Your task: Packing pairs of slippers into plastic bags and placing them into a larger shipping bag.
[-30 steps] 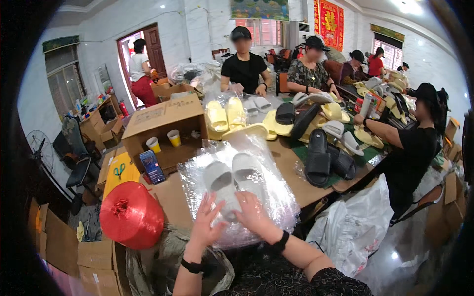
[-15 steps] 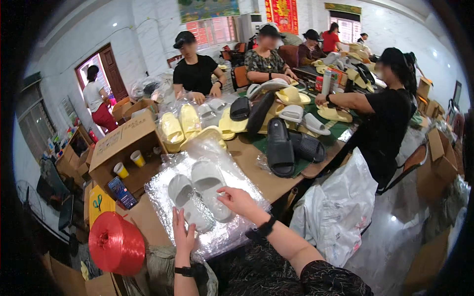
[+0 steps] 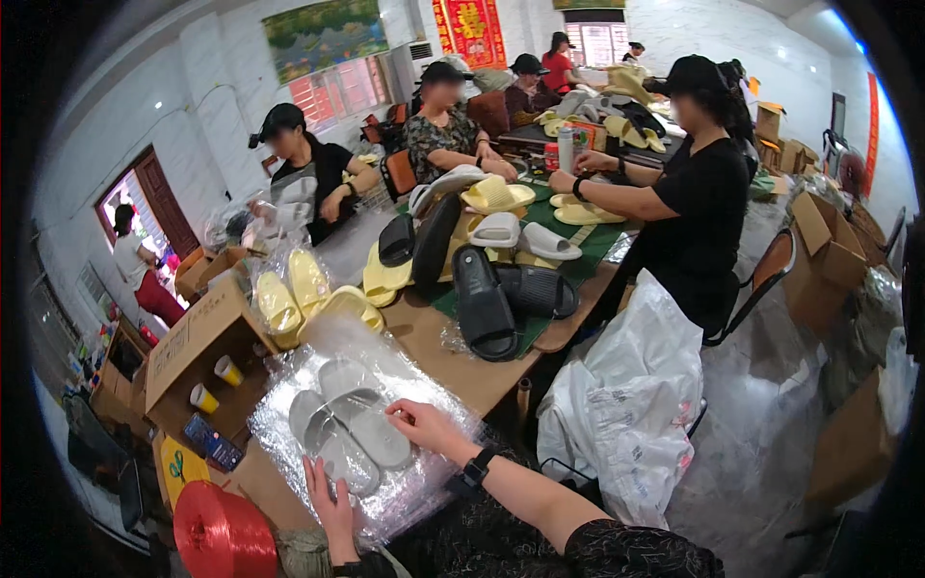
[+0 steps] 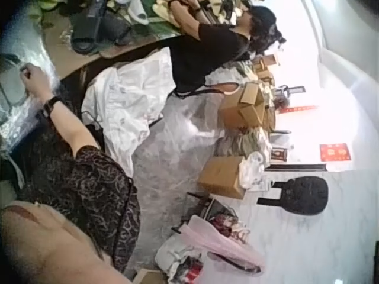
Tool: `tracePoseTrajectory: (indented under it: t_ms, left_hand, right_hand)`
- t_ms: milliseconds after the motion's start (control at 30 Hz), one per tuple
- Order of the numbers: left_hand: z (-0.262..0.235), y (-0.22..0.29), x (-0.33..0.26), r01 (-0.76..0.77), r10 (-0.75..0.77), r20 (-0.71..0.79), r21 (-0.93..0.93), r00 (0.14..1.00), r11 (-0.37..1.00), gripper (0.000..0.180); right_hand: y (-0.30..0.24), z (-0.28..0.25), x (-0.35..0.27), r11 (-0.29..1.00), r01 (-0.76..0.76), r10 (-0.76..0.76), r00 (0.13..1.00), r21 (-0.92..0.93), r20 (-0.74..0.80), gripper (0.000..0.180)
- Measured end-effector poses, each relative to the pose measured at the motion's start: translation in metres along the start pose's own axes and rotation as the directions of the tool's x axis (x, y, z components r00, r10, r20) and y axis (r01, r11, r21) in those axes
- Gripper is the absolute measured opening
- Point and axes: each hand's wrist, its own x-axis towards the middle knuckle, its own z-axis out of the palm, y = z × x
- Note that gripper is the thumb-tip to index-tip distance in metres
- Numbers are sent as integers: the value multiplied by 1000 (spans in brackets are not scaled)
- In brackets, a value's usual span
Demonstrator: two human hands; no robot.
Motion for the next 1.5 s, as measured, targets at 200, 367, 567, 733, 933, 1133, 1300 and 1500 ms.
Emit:
tracePoseTrajectory:
  t_ms: [200,367,567,733,933,1133,1300,1500]
  left_hand:
    - [-2,3,1,-39,38,11,95,999,995,57]
    - [-2,-1,5,-68,69,-1,109,998,992,57]
    - [1,5,4,-3,3,-15,37,1000,999,57]
    - [8,8,4,3,-3,13,45,1000,999,57]
    - [-6,0,2,15,-14,-26,37,1000,999,58]
    - [-3,-2,2,0,1,-29,12,1000,1000,57]
    - [0,6,3,11,-10,-6,63,1000,998,56]
    - [-4,10,0,12,-13,2,106,1000,994,54]
  right_hand:
    - [8,3,4,997,64,-62,998,42,-31,24]
    - [16,6,11,995,77,-75,997,58,-21,23]
    - [18,-8,20,889,-132,109,991,438,77,25]
    - [3,-94,-1,491,55,81,991,870,-108,19]
    - [-3,-146,-61,874,-482,350,541,-59,764,25]
    - [64,-118,-82,791,-33,359,834,-611,419,35]
    - [164,-75,-66,552,496,-323,868,-670,376,46]
    - [145,-12,-69,996,-81,71,967,30,243,42]
